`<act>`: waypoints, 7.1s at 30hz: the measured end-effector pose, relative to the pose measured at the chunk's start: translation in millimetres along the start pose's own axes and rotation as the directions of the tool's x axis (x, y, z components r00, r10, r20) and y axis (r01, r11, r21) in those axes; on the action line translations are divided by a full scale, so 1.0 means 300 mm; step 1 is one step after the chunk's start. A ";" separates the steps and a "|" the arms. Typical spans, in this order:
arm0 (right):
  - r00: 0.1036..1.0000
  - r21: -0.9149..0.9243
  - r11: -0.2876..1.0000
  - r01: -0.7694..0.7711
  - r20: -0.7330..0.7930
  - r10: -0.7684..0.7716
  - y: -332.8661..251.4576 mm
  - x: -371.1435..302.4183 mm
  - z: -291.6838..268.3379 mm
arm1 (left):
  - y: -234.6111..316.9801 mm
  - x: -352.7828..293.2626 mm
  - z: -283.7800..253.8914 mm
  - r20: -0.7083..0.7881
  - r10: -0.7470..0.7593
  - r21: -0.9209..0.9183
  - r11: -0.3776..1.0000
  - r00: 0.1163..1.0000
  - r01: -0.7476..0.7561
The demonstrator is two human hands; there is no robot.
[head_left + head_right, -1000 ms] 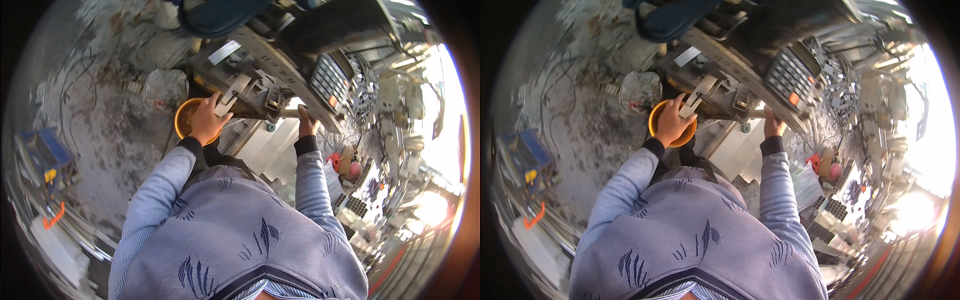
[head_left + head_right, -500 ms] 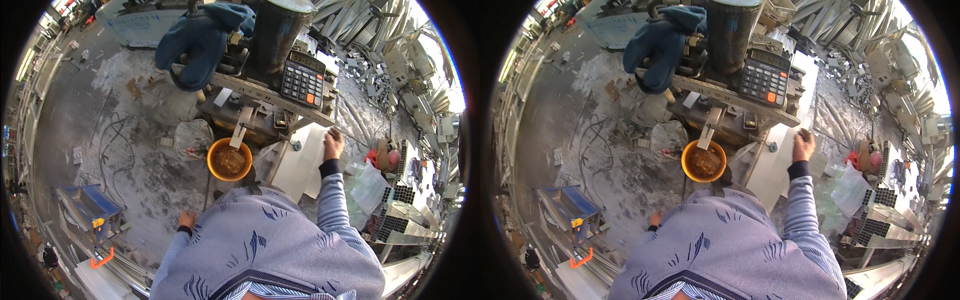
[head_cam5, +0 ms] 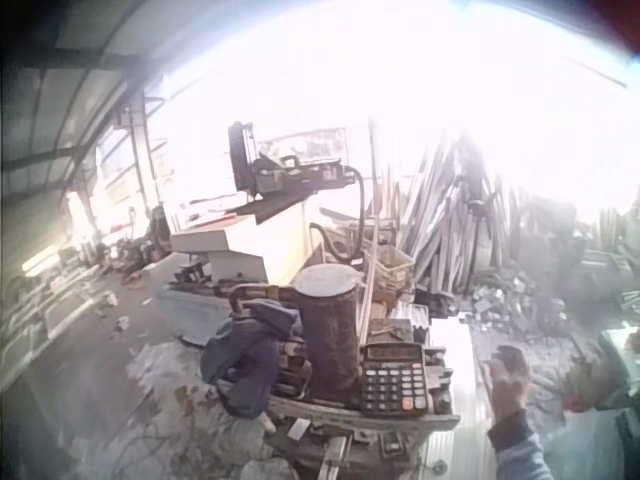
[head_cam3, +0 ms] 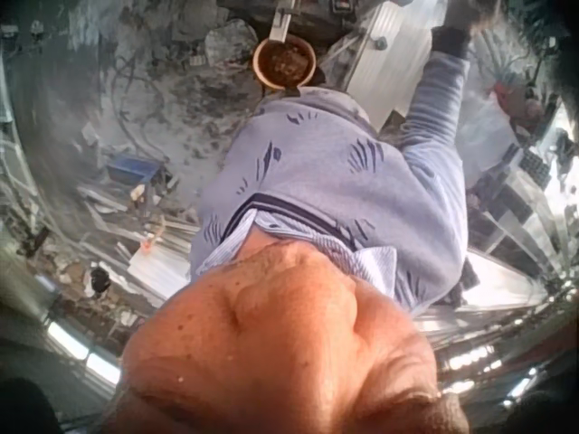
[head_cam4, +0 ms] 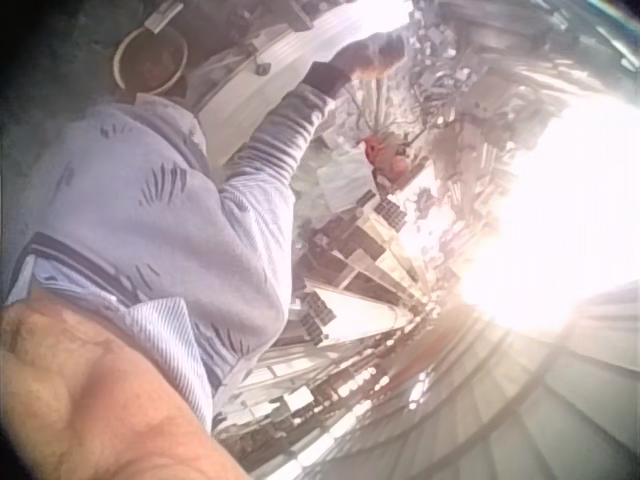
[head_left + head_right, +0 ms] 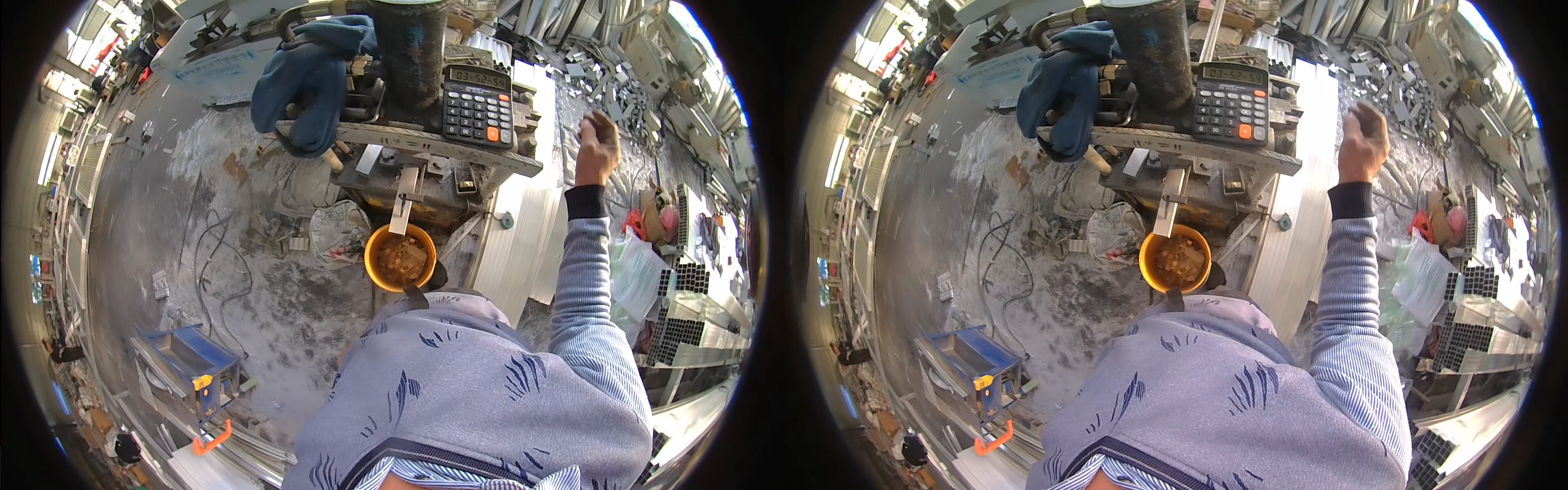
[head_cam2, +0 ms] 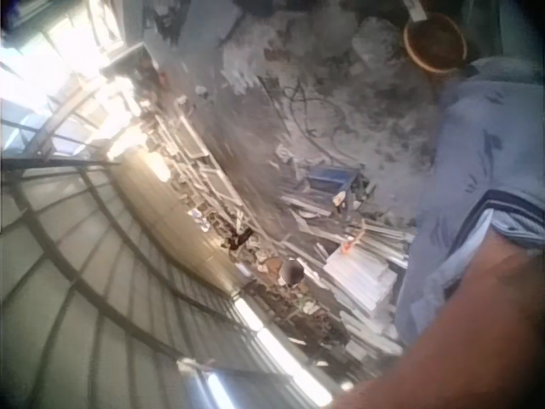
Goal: The person measures an aluminum profile with a tape measure, sets the cut length on a digital saw, applies lubricant, and cuts the profile. They repeat the process for a second profile, then wipe the cut ends with a cloth.
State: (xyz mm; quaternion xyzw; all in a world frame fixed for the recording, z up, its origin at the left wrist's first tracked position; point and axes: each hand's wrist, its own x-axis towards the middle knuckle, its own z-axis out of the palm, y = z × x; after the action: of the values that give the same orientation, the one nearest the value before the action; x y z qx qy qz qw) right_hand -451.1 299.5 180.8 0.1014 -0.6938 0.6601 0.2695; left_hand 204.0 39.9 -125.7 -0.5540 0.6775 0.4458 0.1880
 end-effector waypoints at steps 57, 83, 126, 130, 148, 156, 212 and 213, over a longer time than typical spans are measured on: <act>0.355 -0.928 -0.044 -0.369 -0.185 0.916 1.954 -0.900 -0.256 | 2.401 -0.644 -0.741 -0.370 0.872 0.515 0.480 0.320 -0.711; 0.046 -0.305 0.513 -0.802 0.825 0.563 0.267 -0.955 -0.153 | 2.376 -0.515 -0.745 -0.179 0.979 0.400 -0.016 -0.095 -0.916; 0.257 0.040 0.599 -0.800 0.924 0.282 -0.499 -0.820 0.147 | 0.860 -0.304 -0.390 0.011 0.783 -0.176 0.614 0.622 -0.770; 0.440 0.263 0.439 -0.859 0.817 0.372 -0.420 -0.705 0.131 | 0.801 -0.276 -0.403 0.116 0.666 -0.172 0.744 0.737 -0.646; 0.210 -0.285 0.591 -0.755 0.748 0.629 -0.009 -0.922 0.257 | 0.639 -0.051 -0.220 0.182 0.329 -0.354 0.901 0.927 -0.250; -0.001 -0.566 0.252 -0.785 0.407 0.913 0.168 -1.070 -0.231 | 0.771 0.102 -0.081 0.099 0.367 -0.490 0.827 0.925 -0.276; -0.005 -0.711 0.255 -0.656 0.341 0.940 0.257 -1.039 -0.373 | 0.894 0.070 -0.058 -0.133 0.441 -0.287 0.840 0.888 -0.460; -0.015 -0.719 0.248 -0.650 0.338 0.941 0.257 -1.037 -0.373 | 0.893 0.072 -0.055 -0.146 0.448 -0.250 0.846 0.882 -0.471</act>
State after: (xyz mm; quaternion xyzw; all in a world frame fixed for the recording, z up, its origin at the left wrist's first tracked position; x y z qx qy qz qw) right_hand -202.8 349.4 -45.4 -0.1192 -0.7580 0.4398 -0.4666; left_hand -44.9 10.8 -26.9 -0.4144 0.7279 0.5453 -0.0317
